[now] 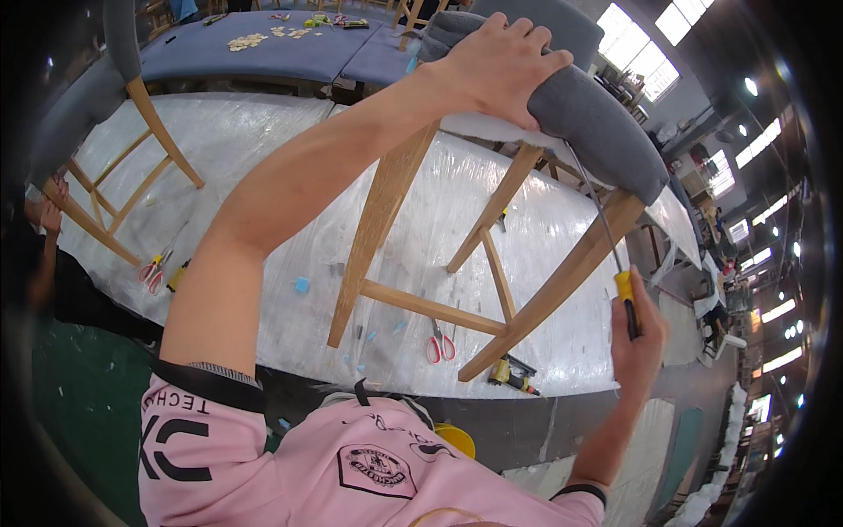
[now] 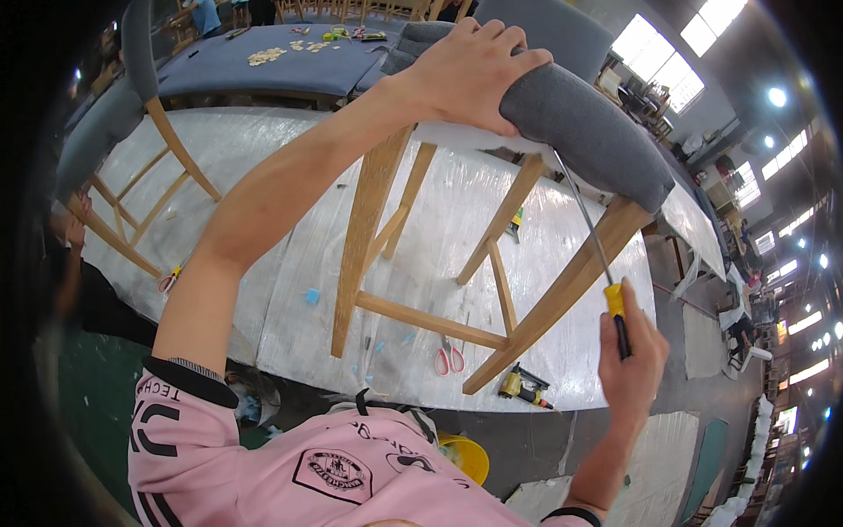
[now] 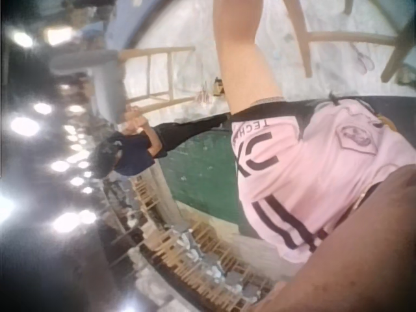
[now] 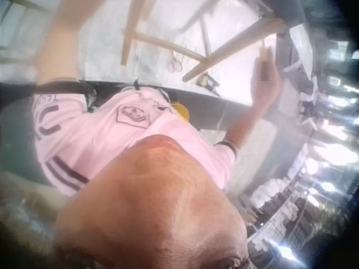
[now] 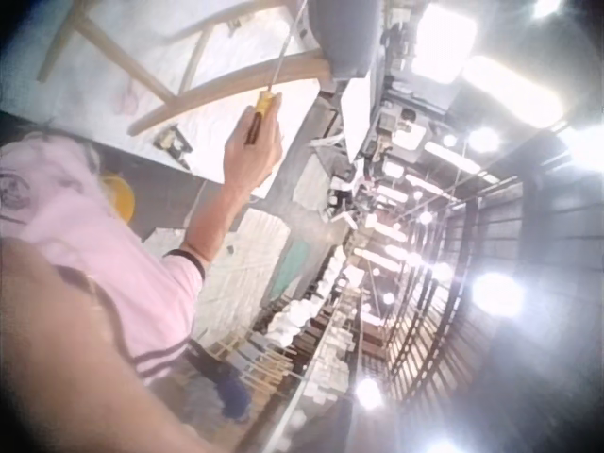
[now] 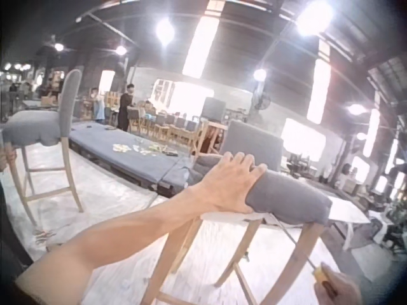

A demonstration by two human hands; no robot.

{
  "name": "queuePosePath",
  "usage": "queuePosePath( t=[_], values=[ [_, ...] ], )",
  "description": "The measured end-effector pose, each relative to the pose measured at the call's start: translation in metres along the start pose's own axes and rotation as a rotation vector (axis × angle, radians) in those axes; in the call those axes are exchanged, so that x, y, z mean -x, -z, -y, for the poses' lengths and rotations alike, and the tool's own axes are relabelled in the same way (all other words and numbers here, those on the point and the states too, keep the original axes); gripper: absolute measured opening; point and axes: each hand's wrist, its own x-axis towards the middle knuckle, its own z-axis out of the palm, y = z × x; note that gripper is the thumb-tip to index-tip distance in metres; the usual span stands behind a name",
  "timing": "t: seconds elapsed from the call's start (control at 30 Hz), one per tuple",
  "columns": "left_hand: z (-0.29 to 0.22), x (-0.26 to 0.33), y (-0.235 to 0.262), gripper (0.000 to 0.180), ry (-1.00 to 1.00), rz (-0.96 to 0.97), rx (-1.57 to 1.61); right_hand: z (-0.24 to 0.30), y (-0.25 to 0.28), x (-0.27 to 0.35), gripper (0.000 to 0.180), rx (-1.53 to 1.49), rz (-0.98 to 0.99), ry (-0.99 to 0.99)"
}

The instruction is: The person stretches and secures gray fabric over a wooden chair seat using a staple gun, scissors, and a screwdriver. They trim excess fabric, tuck edges, and fasten the material to the underside of the seat frame.

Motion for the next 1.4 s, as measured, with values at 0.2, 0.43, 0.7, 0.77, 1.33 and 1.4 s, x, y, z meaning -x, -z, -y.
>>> queuePosePath(
  t=[0.2,0.43,0.7,0.77,1.33,1.4],
  values=[
    [0.002,-0.004,0.000,0.092,-0.011,0.000,0.031,-0.007,-0.007,0.003,0.051,-0.246,0.052,-0.236],
    [0.001,-0.009,0.005,0.090,0.003,0.025,0.109,-0.014,0.027,-0.022,0.047,0.089,0.024,0.138],
    [0.002,-0.005,0.005,0.090,0.021,0.030,0.087,-0.030,0.083,-0.077,0.054,0.904,-0.028,0.704],
    [0.001,-0.002,0.001,0.090,0.024,-0.007,0.052,-0.032,0.095,-0.101,0.049,0.877,-0.065,0.774],
    [0.007,-0.006,-0.011,0.092,0.000,-0.091,0.112,-0.217,-0.041,0.044,0.036,0.148,-0.291,0.158],
    [0.002,-0.012,-0.006,0.090,0.017,-0.059,0.101,-0.274,-0.130,0.140,0.031,-0.171,-0.475,-0.377]
  ],
)
